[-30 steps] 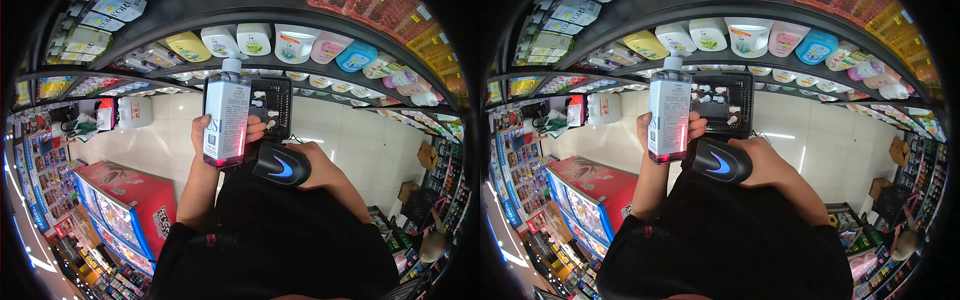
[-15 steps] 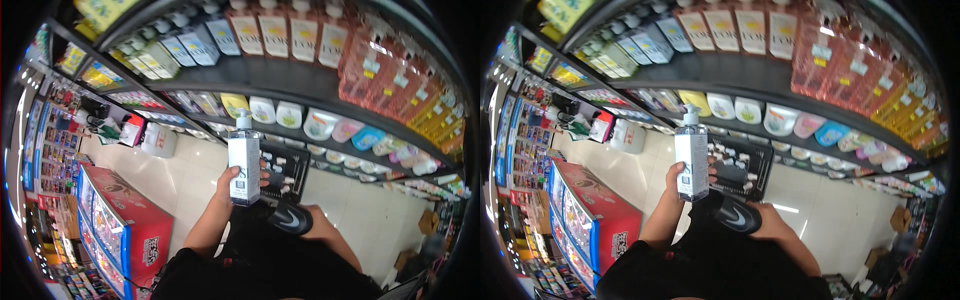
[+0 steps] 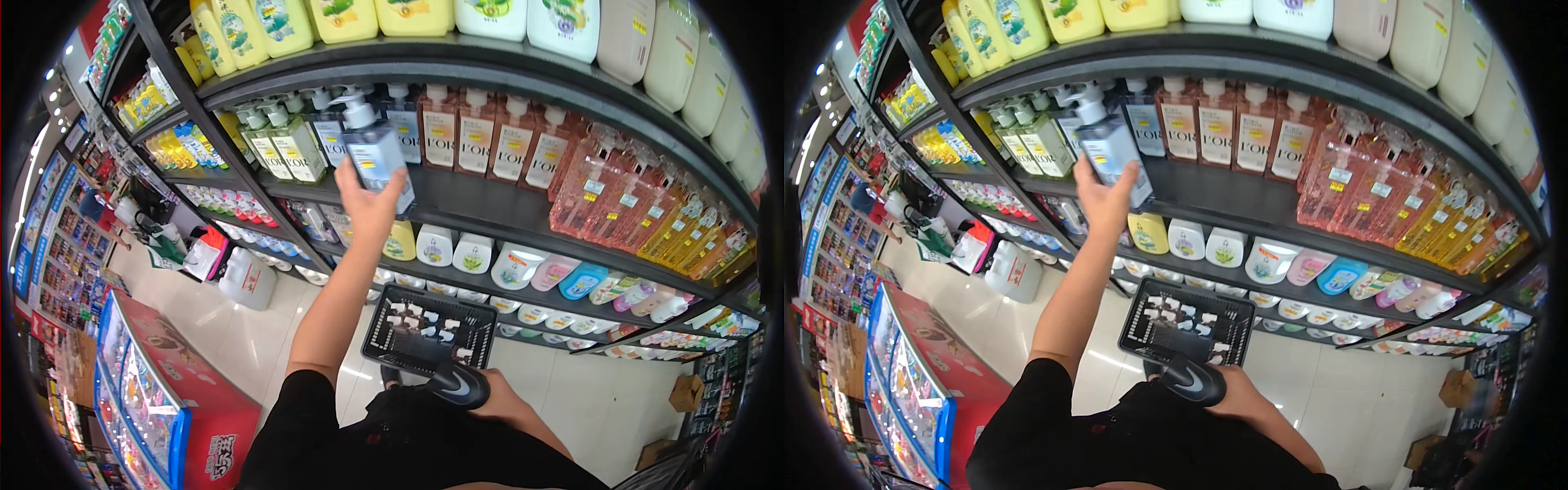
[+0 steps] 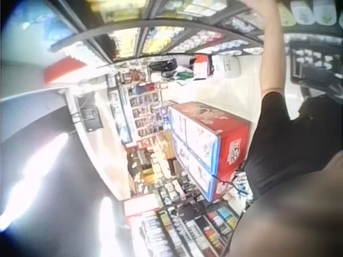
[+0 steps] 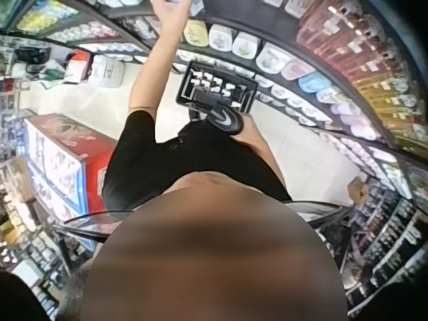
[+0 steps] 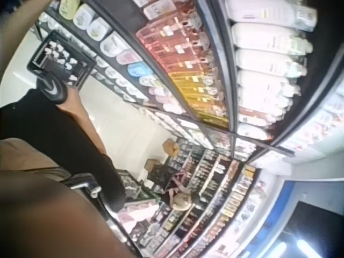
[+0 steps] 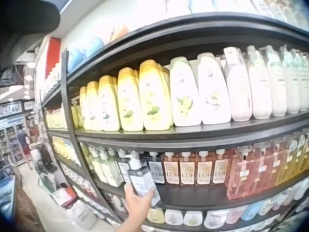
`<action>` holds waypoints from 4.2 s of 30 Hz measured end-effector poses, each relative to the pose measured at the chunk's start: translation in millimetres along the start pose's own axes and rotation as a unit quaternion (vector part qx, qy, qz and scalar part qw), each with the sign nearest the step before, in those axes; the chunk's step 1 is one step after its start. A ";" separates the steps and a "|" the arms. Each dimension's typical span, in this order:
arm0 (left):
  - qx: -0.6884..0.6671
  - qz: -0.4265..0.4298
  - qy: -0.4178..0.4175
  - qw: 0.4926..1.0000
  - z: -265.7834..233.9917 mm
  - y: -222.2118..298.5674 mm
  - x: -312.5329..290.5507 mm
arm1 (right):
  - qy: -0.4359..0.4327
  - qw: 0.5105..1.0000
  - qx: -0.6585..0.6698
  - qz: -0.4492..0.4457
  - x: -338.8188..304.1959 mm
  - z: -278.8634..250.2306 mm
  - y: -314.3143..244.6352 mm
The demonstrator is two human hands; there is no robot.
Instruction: Scanning various toiletries and coffee syrups and placing them into a shopping basket.
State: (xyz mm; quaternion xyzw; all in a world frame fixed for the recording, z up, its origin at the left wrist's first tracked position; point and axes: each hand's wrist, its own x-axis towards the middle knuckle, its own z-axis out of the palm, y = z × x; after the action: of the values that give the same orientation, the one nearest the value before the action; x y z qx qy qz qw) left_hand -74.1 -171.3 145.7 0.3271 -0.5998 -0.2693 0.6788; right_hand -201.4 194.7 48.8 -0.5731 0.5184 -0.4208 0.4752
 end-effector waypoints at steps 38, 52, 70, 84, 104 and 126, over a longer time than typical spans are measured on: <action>0.339 0.269 -0.022 0.901 40.1 -31.2 7.8 | 0.069 0.995 0.000 0.075 -18.1 6.9 16.9; 0.286 0.321 -0.002 0.903 43.0 -11.5 46.5 | 0.072 0.993 0.019 0.091 -49.0 -6.2 21.7; 0.290 0.375 0.020 0.880 45.4 -29.7 67.9 | 0.109 0.988 -0.020 0.111 -9.7 32.4 -0.1; 0.178 0.329 -0.037 0.927 -38.0 -7.5 119.2 | 0.131 0.987 -0.032 0.090 -0.4 52.7 -6.3; 0.391 0.220 -0.328 0.831 -38.2 17.6 147.5 | 0.131 0.984 -0.037 0.113 5.3 53.8 -23.1; 0.440 0.179 -0.362 0.802 -35.4 33.0 162.6 | 0.127 0.987 -0.005 0.095 12.4 58.3 -22.5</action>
State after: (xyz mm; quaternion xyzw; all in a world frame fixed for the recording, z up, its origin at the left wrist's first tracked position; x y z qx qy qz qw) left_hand -17.9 -269.1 272.4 0.3562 -0.9039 0.0504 0.2314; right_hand -138.9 189.0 59.4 -0.4652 0.6286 -0.4407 0.4408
